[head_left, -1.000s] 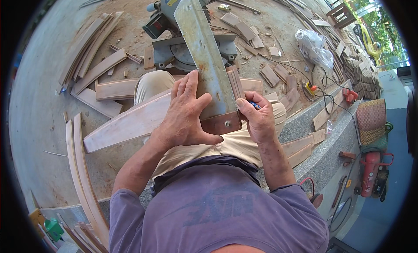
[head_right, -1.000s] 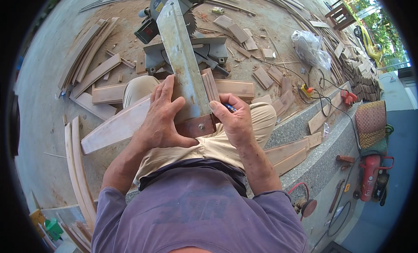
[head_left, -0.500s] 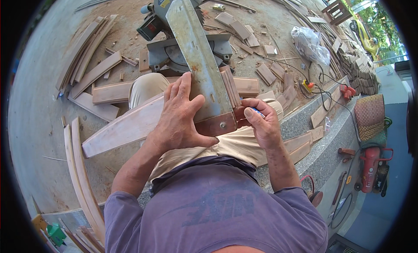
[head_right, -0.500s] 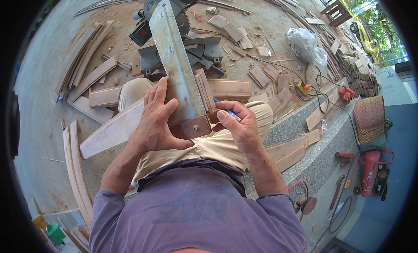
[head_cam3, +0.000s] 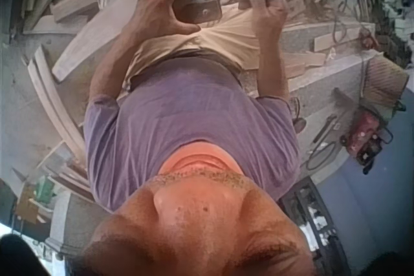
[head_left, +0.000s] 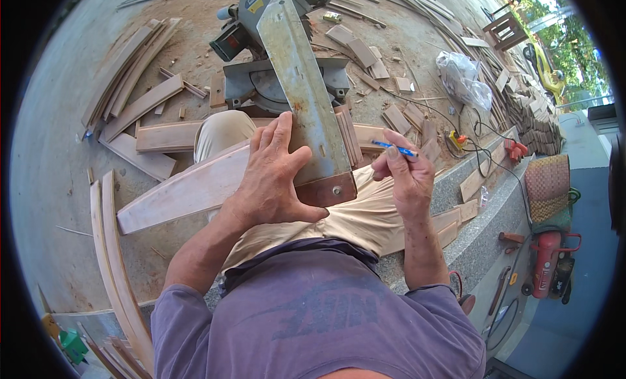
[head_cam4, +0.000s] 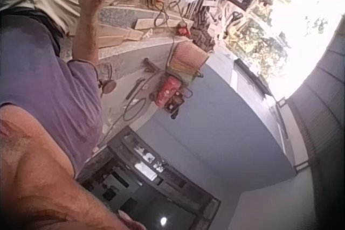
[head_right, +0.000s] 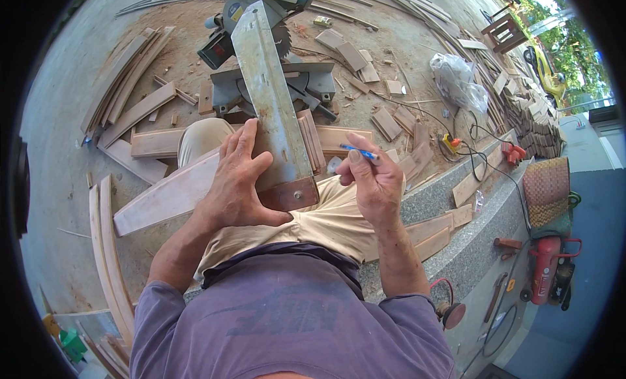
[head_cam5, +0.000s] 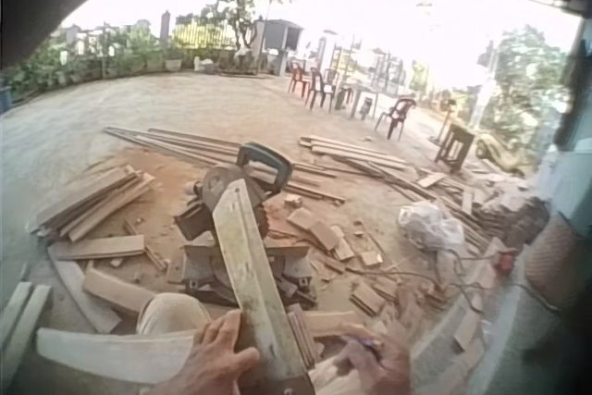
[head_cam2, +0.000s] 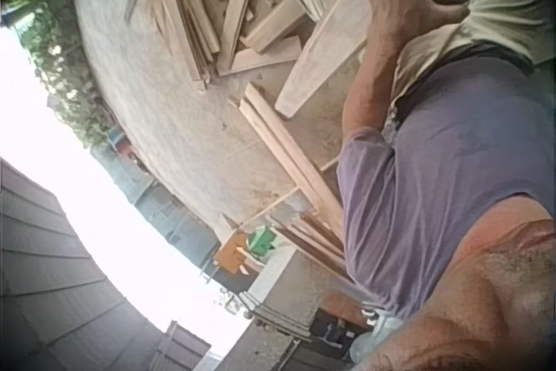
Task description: Measure and mark wood planks with a square and pencil, then cut the wood using a miter saw.
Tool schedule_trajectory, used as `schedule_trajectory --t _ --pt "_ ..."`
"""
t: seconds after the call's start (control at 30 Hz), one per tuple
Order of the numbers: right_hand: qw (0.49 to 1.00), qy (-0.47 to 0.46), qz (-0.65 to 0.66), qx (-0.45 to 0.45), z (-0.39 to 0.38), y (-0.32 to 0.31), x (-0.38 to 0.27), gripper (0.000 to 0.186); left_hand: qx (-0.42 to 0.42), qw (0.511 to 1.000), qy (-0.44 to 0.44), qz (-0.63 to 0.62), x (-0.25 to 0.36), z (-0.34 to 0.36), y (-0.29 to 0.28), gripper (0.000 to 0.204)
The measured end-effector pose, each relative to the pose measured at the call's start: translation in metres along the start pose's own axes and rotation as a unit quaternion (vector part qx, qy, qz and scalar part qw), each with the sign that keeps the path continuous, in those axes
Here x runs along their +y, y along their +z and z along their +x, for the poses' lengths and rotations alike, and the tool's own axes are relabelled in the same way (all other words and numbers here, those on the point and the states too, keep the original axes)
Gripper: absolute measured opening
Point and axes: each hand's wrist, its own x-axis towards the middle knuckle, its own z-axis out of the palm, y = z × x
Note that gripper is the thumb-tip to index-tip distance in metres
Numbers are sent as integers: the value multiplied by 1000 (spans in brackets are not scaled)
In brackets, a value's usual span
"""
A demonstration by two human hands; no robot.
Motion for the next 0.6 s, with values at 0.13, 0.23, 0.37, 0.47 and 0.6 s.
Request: schedule_trajectory --t 0.13,0.23,0.37,0.47,0.6 --pt "964 -192 -180 29 12 2 -18 25 -2 1000 -3 1 -1 2 1 75" --pt "938 -228 -260 -11 19 12 -40 24 2 1000 0 2 0 3 0 75" --pt "863 -314 -382 -99 35 30 -61 19 14 1000 1 -10 1 2 -1 75" --pt "834 -350 -410 -122 41 40 -66 18 11 1000 -2 -14 1 0 -1 77" --pt "836 -335 -416 -127 42 43 -71 17 14 1000 -8 -25 1 -1 -1 76"
